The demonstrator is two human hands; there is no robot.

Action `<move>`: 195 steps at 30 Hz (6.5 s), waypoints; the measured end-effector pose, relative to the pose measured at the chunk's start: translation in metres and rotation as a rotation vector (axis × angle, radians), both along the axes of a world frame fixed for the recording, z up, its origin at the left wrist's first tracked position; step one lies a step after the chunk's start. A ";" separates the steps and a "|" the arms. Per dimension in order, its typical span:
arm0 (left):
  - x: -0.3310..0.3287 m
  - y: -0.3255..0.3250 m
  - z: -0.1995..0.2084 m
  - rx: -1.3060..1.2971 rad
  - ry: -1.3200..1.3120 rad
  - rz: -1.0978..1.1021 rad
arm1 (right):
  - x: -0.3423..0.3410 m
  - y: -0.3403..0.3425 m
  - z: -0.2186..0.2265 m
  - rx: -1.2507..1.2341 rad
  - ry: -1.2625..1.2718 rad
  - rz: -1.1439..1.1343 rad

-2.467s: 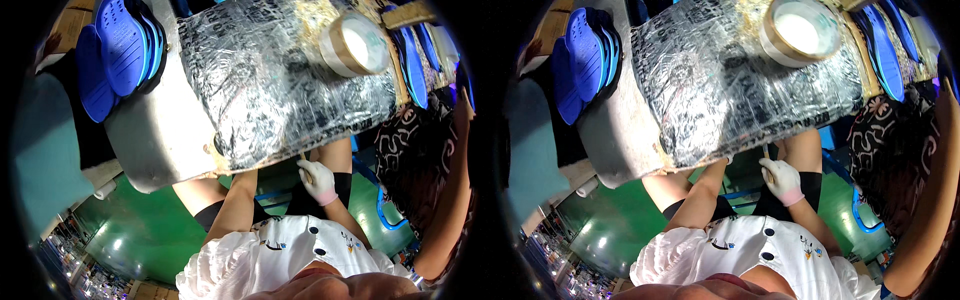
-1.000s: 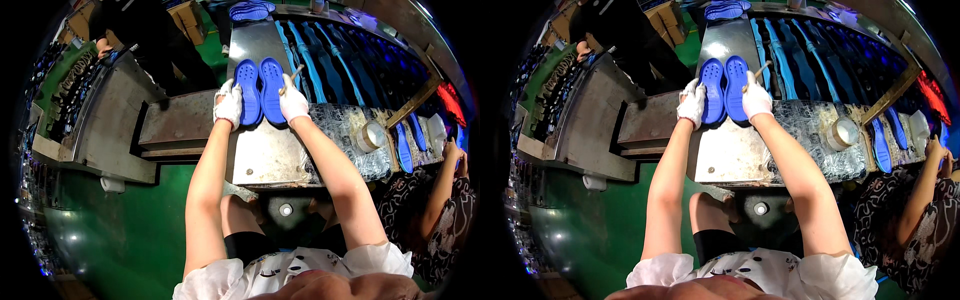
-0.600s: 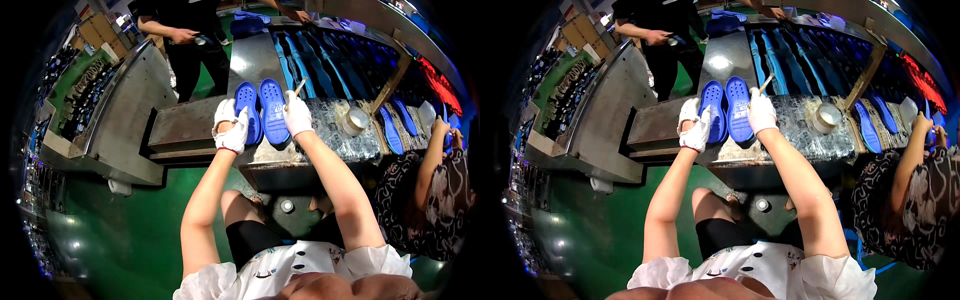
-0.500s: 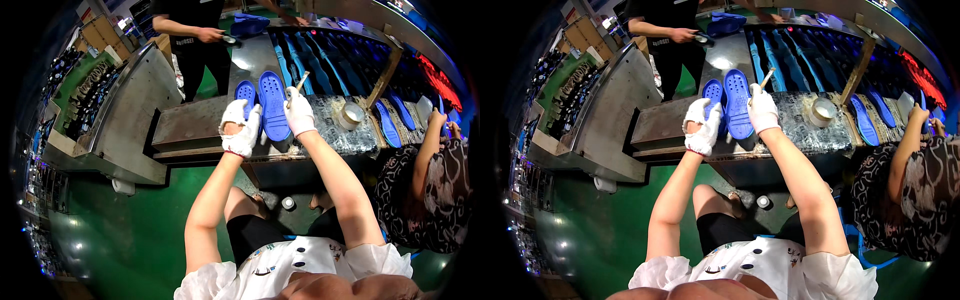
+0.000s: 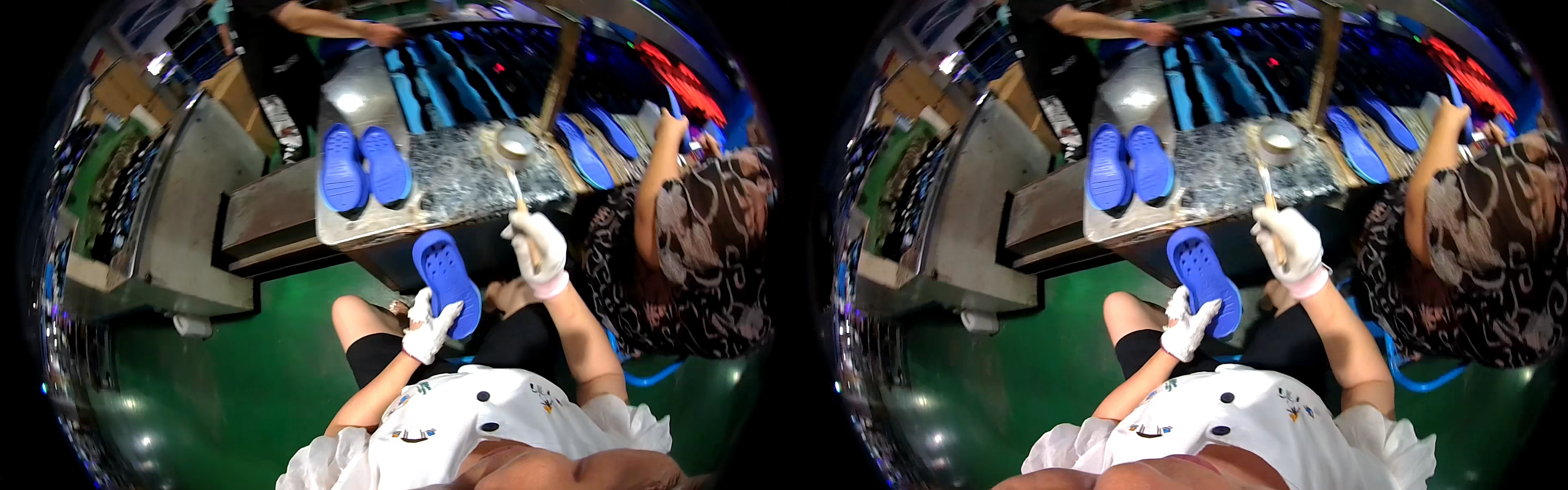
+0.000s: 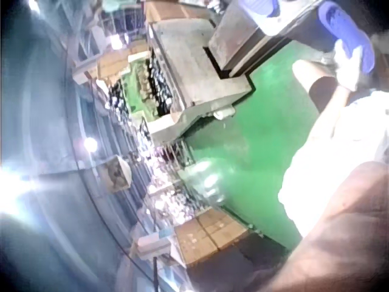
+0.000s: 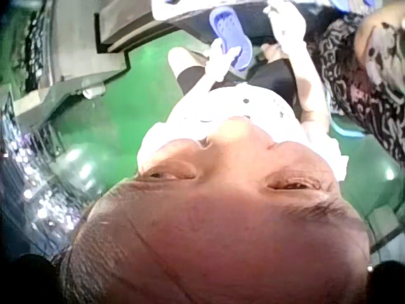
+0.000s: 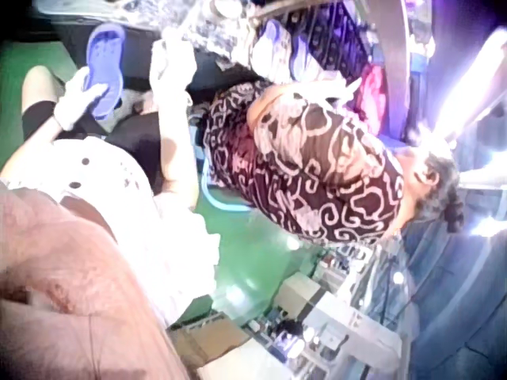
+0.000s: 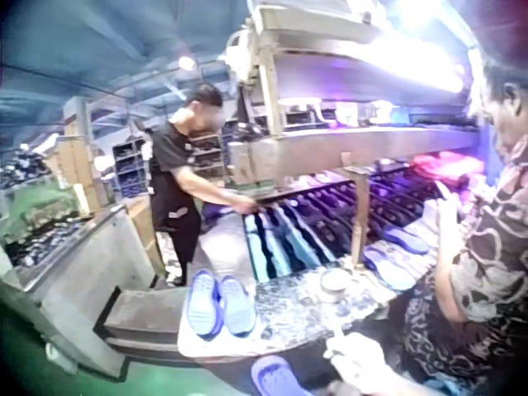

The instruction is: The person applies adhesive to the inner surface of blue rubber footwear components using a brush, dipping the brush into a container of liquid adhesive repeatedly. The person picks up one footwear component at a time, brushes the adhesive onto the interior base and sides, and then places the component onto a moving conveyor belt.

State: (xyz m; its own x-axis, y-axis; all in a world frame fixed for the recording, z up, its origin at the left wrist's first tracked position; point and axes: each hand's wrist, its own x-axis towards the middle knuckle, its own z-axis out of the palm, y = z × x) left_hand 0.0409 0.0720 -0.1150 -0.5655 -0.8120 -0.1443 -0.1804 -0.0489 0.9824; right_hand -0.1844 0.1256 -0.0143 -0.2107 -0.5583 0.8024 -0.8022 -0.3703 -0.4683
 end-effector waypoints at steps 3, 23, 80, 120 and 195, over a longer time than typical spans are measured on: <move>0.015 0.016 -0.050 -0.034 -0.056 -0.143 | -0.031 -0.008 0.009 -0.126 -0.279 -0.116; -0.002 -0.013 -0.080 0.128 -0.381 -0.312 | -0.162 -0.116 0.013 0.397 -0.080 -0.695; -0.064 -0.068 0.135 -0.300 0.535 0.553 | 0.021 0.045 0.001 -0.177 -0.628 -0.256; -0.079 -0.060 0.098 -0.308 0.545 0.393 | 0.042 0.025 0.023 0.041 -0.303 -0.114; -0.034 -0.116 0.101 -0.383 0.414 0.618 | 0.018 0.053 -0.100 0.200 -0.792 -0.179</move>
State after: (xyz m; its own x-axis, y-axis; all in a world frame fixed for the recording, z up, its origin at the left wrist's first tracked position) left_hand 0.0067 -0.0436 -0.0136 0.0514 -0.9438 0.3265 0.1481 0.3305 0.9321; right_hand -0.1660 0.1785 -0.1138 -0.7698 -0.5789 0.2688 -0.2471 -0.1179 -0.9618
